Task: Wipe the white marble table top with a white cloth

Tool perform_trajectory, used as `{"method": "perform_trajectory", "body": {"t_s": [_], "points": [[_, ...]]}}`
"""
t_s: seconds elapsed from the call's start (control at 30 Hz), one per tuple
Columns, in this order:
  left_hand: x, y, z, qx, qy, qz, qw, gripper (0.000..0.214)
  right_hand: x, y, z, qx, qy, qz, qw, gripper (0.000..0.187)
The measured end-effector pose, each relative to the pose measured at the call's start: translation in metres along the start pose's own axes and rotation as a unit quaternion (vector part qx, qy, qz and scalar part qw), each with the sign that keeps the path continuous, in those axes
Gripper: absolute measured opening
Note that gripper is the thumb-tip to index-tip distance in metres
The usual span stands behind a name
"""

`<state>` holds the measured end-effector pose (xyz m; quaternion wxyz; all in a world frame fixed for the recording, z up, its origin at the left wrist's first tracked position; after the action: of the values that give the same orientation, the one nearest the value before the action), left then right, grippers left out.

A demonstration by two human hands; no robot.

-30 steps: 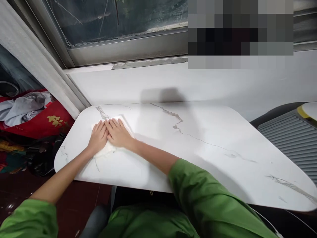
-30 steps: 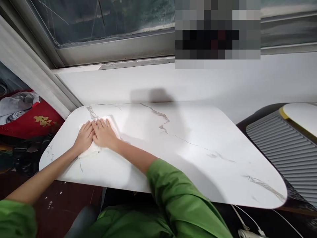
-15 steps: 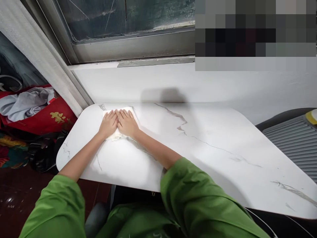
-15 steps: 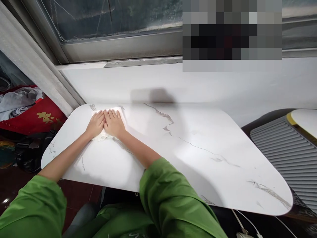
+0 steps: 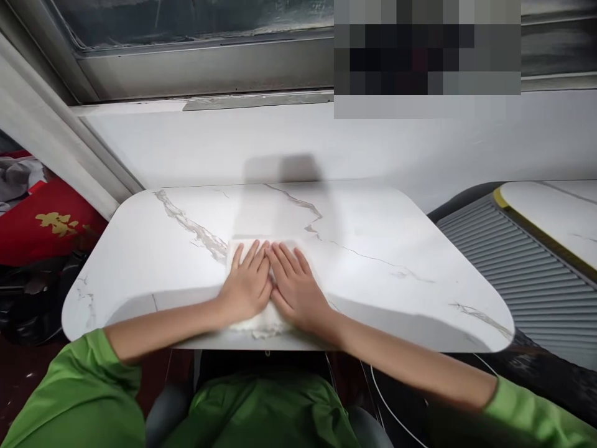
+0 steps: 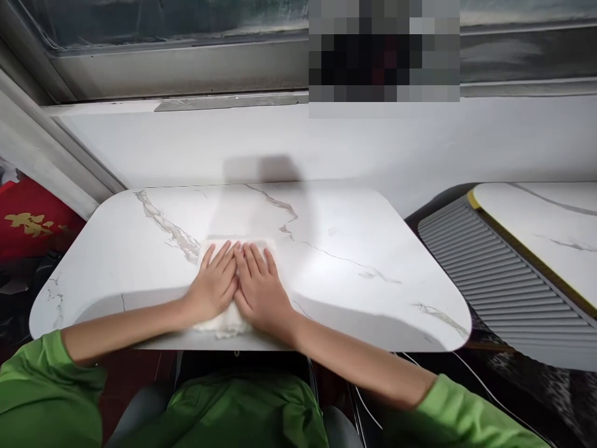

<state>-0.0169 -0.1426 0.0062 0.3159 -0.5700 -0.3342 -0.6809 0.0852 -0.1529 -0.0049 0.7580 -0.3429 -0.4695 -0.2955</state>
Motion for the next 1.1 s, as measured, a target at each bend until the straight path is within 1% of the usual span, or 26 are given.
{"method": "perform_trajectory", "body": {"t_s": [0.1, 0.2, 0.23, 0.3, 0.33, 0.4, 0.47, 0.57, 0.67, 0.77, 0.83, 0.9, 0.97, 1.0, 1.03, 1.1], "points": [[-0.009, -0.030, 0.057, 0.020, 0.010, -0.012, 1.000, 0.051, -0.008, 0.042, 0.043, -0.052, -0.007, -0.003, 0.999, 0.061], [-0.012, -0.058, 0.117, 0.032, 0.023, -0.017, 0.999, 0.050, -0.012, 0.086, 0.095, -0.094, -0.015, 0.002, 0.995, 0.061], [-0.012, -0.067, 0.133, 0.050, 0.030, -0.013, 0.998, 0.050, -0.012, 0.099, 0.110, -0.105, -0.014, 0.006, 0.994, 0.060], [-0.011, -0.078, 0.157, 0.086, 0.041, 0.001, 0.995, 0.049, -0.012, 0.117, 0.134, -0.118, -0.006, 0.016, 0.993, 0.059], [-0.011, -0.081, 0.164, 0.100, 0.046, 0.008, 0.994, 0.049, -0.013, 0.122, 0.141, -0.121, -0.001, 0.021, 0.992, 0.059], [-0.011, -0.081, 0.167, 0.111, 0.054, 0.019, 0.992, 0.048, -0.013, 0.126, 0.143, -0.120, 0.009, 0.026, 0.992, 0.058], [-0.011, -0.072, 0.159, 0.108, 0.060, 0.027, 0.992, 0.047, -0.013, 0.124, 0.133, -0.113, 0.010, 0.025, 0.993, 0.057], [-0.012, -0.047, 0.136, 0.093, 0.063, 0.037, 0.993, 0.047, -0.007, 0.115, 0.100, -0.091, 0.000, 0.016, 0.996, 0.057], [-0.013, -0.010, 0.107, 0.075, 0.060, 0.051, 0.994, 0.048, 0.006, 0.102, 0.053, -0.051, -0.002, 0.011, 0.999, 0.057], [-0.013, 0.035, 0.077, 0.029, 0.055, 0.064, 0.996, 0.049, 0.021, 0.088, 0.002, -0.013, 0.004, 0.019, 1.000, 0.057], [-0.012, 0.063, 0.060, -0.011, 0.046, 0.069, 0.997, 0.050, 0.032, 0.080, -0.031, -0.007, 0.012, 0.032, 0.999, 0.059], [-0.012, 0.088, 0.047, -0.046, 0.038, 0.069, 0.996, 0.050, 0.043, 0.076, -0.061, -0.027, 0.021, 0.069, 0.997, 0.061], [-0.014, 0.107, 0.042, -0.073, 0.034, 0.068, 0.994, 0.050, 0.052, 0.081, -0.083, -0.066, 0.016, 0.130, 0.989, 0.060], [-0.015, 0.115, 0.044, -0.082, 0.034, 0.067, 0.994, 0.049, 0.055, 0.086, -0.091, -0.088, 0.010, 0.161, 0.983, 0.059], [-0.017, 0.121, 0.048, -0.090, 0.033, 0.065, 0.993, 0.049, 0.058, 0.094, -0.097, -0.107, 0.002, 0.187, 0.977, 0.059], [-0.022, 0.131, 0.065, -0.097, 0.031, 0.056, 0.993, 0.050, 0.060, 0.117, -0.100, -0.138, -0.008, 0.213, 0.967, 0.060]]}}
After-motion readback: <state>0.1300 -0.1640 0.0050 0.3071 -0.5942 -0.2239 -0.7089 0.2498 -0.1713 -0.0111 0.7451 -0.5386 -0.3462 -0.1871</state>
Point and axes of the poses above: each hand's wrist, its own z-axis towards the middle knuckle, its own x-axis out of the back of the hand, y = z × x, the point moved 5 cm from there along z, towards the middle knuckle, and after that the axes turned 4 degrees about z, right-handed, at the moved point
